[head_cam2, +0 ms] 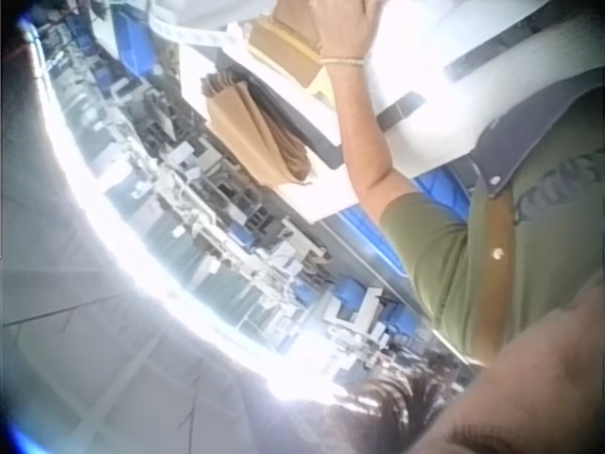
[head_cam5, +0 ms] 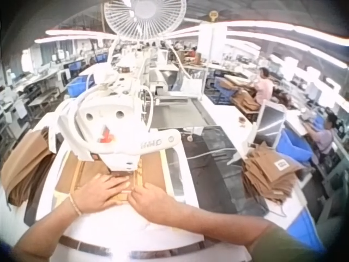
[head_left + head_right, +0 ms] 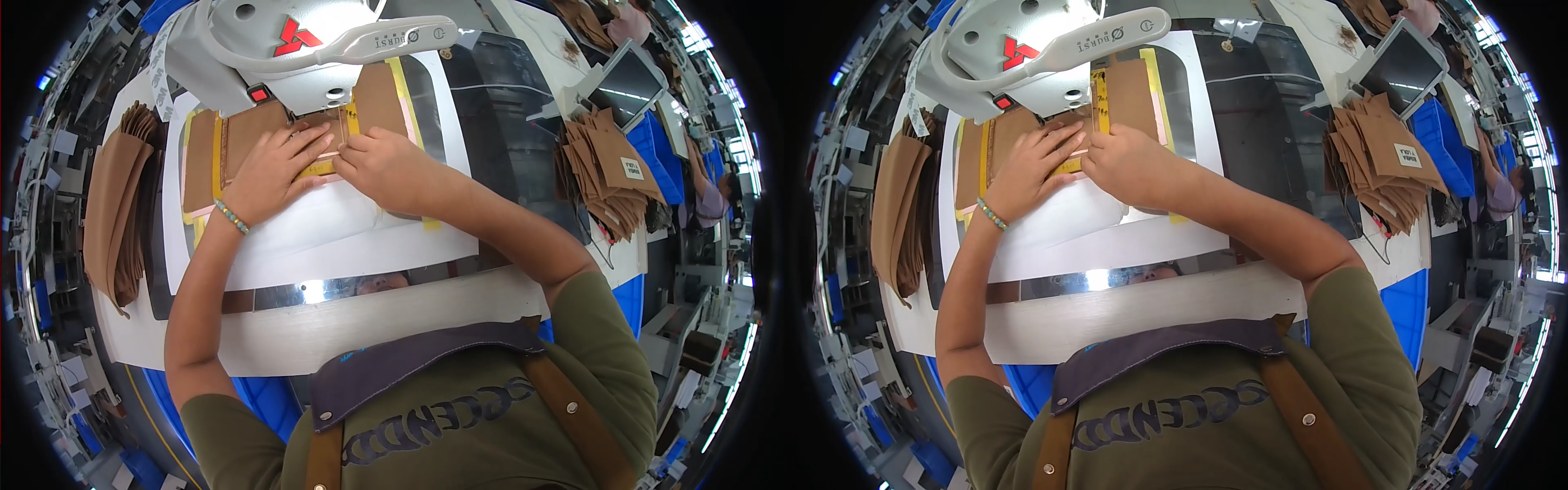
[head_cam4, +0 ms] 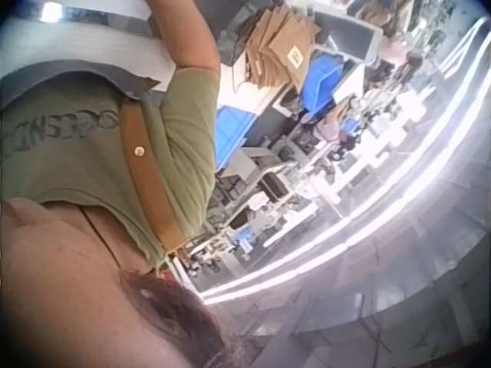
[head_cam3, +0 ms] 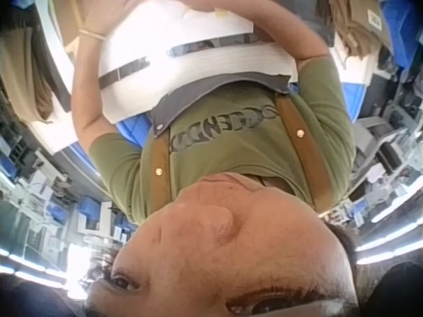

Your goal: Sewing labels onto leather pieces using an industrial sewing machine.

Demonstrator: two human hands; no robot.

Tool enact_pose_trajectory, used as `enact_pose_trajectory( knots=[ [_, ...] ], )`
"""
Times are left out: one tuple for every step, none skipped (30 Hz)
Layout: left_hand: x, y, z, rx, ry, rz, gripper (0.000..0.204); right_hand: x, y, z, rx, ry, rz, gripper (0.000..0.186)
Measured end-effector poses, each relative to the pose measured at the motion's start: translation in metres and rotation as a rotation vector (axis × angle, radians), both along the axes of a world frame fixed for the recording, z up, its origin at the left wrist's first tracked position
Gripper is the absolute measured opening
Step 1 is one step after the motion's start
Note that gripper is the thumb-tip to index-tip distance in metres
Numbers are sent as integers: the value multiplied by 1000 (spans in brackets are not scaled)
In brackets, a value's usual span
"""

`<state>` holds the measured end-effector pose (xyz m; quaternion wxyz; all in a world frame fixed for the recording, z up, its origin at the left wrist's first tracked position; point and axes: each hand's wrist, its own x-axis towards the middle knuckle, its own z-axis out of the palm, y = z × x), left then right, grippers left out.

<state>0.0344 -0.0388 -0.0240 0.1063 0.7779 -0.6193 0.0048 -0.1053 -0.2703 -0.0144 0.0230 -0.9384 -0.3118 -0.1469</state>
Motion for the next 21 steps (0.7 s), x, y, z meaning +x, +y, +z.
enact_pose_trajectory(
  knots=[
    [0,-2,1,7,-2,21,64,1,-1,-2,4,-5,-27,26],
    [1,-5,1,15,-3,42,64,3,-3,-5,8,-10,-55,27],
    [1,-8,2,15,-6,36,64,3,-6,-6,9,-13,-61,27],
    [2,-9,2,28,-9,62,64,3,-8,-7,28,-24,-70,30],
    [4,-11,3,41,-12,88,63,3,-11,-7,48,-36,-79,32],
    [6,-13,4,42,-14,84,63,3,-14,-8,49,-39,-84,32],
    [7,-14,5,61,16,110,61,4,-17,-9,63,-18,-95,34],
    [10,-17,6,79,46,136,60,4,-20,-9,77,3,-106,36],
    [14,-18,4,81,43,131,60,4,-23,-9,80,1,-111,36],
    [19,-19,1,46,16,109,57,3,-26,-8,104,-26,-111,35],
    [23,-19,-1,10,-11,88,55,3,-28,-7,129,-54,-109,35],
    [26,-17,-4,14,-14,84,55,4,-30,-7,132,-57,-113,35],
    [28,-18,-4,12,14,106,53,4,-32,-7,112,-127,-118,30],
    [30,-19,-4,10,41,129,51,5,-34,-7,91,-197,-121,26],
    [30,-18,-5,15,37,123,51,6,-35,-7,95,-201,-127,26],
    [30,-21,-8,-31,57,132,49,6,-38,-8,117,-201,-135,26],
    [31,-21,-9,-75,77,143,46,6,-40,-8,140,-202,-142,25],
    [31,-20,-9,-66,74,130,46,7,-42,-10,147,-206,-155,25],
    [30,-23,-9,-95,157,147,44,5,-47,-13,171,-209,-161,23],
    [29,-19,-10,-122,238,177,43,5,-47,-14,198,-213,-155,22],
    [33,-13,-11,-111,238,163,43,5,-47,-16,205,-214,-171,22]
  ],
)
